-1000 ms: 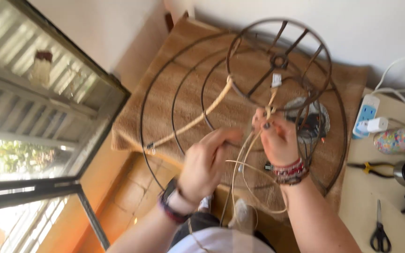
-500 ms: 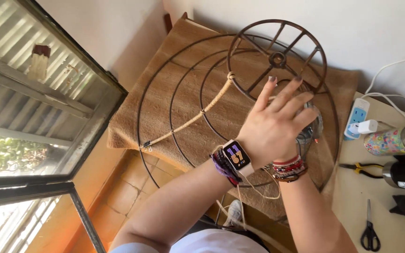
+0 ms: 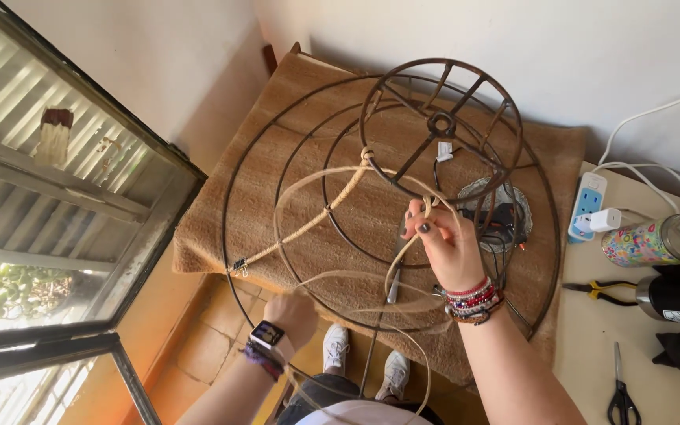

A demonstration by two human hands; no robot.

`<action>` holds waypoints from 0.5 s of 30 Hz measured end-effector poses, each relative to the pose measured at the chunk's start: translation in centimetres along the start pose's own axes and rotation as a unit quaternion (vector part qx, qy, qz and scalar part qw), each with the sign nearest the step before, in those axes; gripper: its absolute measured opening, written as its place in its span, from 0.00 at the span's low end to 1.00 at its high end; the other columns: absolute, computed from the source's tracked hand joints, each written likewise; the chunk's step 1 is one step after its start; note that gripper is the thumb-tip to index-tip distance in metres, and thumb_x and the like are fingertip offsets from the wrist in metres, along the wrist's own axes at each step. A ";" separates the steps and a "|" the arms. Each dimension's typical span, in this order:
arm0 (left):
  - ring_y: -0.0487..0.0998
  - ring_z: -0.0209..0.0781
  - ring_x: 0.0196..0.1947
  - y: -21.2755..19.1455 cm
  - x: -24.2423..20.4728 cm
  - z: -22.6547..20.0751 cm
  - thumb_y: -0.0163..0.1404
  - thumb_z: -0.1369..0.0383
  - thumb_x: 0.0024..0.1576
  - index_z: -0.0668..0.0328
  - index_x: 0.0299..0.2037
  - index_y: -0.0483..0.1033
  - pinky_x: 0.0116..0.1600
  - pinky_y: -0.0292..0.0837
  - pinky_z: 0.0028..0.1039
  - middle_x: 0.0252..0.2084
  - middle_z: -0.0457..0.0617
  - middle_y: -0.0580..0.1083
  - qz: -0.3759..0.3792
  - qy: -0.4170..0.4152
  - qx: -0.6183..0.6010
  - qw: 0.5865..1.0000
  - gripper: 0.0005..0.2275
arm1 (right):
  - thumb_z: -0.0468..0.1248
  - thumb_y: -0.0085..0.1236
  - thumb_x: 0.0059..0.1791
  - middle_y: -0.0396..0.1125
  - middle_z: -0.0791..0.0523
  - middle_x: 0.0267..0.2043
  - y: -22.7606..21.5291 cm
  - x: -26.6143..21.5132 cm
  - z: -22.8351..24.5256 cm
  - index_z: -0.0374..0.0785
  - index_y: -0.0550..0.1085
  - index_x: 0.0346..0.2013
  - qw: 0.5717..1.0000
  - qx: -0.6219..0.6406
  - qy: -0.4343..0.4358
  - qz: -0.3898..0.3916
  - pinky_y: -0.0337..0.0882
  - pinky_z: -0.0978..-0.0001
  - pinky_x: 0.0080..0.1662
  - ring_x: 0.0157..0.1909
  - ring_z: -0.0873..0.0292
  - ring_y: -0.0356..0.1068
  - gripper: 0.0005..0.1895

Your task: Wrapping a decorative cord around a metal lampshade frame

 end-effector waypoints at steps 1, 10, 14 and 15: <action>0.72 0.41 0.47 -2.3 -2.0 -0.5 0.45 0.72 0.61 0.56 0.48 0.76 0.49 0.70 0.34 0.49 0.45 0.73 -0.185 0.062 -0.041 0.980 0.09 | 0.50 0.55 0.54 0.73 0.56 0.31 0.1 0.0 0.1 0.42 0.79 0.35 1.000 -0.026 0.000 -0.007 0.68 0.47 0.65 0.64 0.51 0.69 0.16; 0.80 0.49 0.31 -16.3 -13.9 -11.3 0.46 0.53 0.61 0.52 0.44 0.71 0.41 0.74 0.37 0.33 0.45 0.79 -0.426 0.367 -0.458 0.688 0.13 | 0.36 0.54 0.54 0.68 0.51 0.32 -0.3 0.2 -6.2 0.34 0.75 0.39 0.981 0.105 -0.162 -0.031 0.59 0.45 0.62 0.50 0.50 0.64 0.07; 0.78 0.51 0.56 -16.8 -13.3 -11.7 0.48 0.60 0.63 0.67 0.63 0.68 0.60 0.71 0.41 0.54 0.56 0.77 -0.181 0.421 -0.657 0.599 0.22 | 0.41 0.55 0.52 0.53 0.42 0.49 -1.8 1.2 -7.2 0.27 0.61 0.53 0.920 0.288 -0.247 0.099 0.57 0.47 0.61 0.52 0.48 0.55 0.23; 0.78 0.51 0.56 -16.7 -13.7 -11.4 0.48 0.60 0.63 0.67 0.63 0.68 0.60 0.71 0.41 0.54 0.56 0.77 -0.181 0.421 -0.656 0.600 0.22 | 0.41 0.55 0.52 0.53 0.42 0.49 -2.6 1.0 -7.4 0.27 0.61 0.53 0.920 0.289 -0.247 0.098 0.57 0.47 0.61 0.52 0.48 0.55 0.23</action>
Point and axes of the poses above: each hand's wrist, its own x-axis towards the middle knuckle, its own y-axis out of the palm, z = x × y, the point moved 2 cm from there along x, towards the middle knuckle
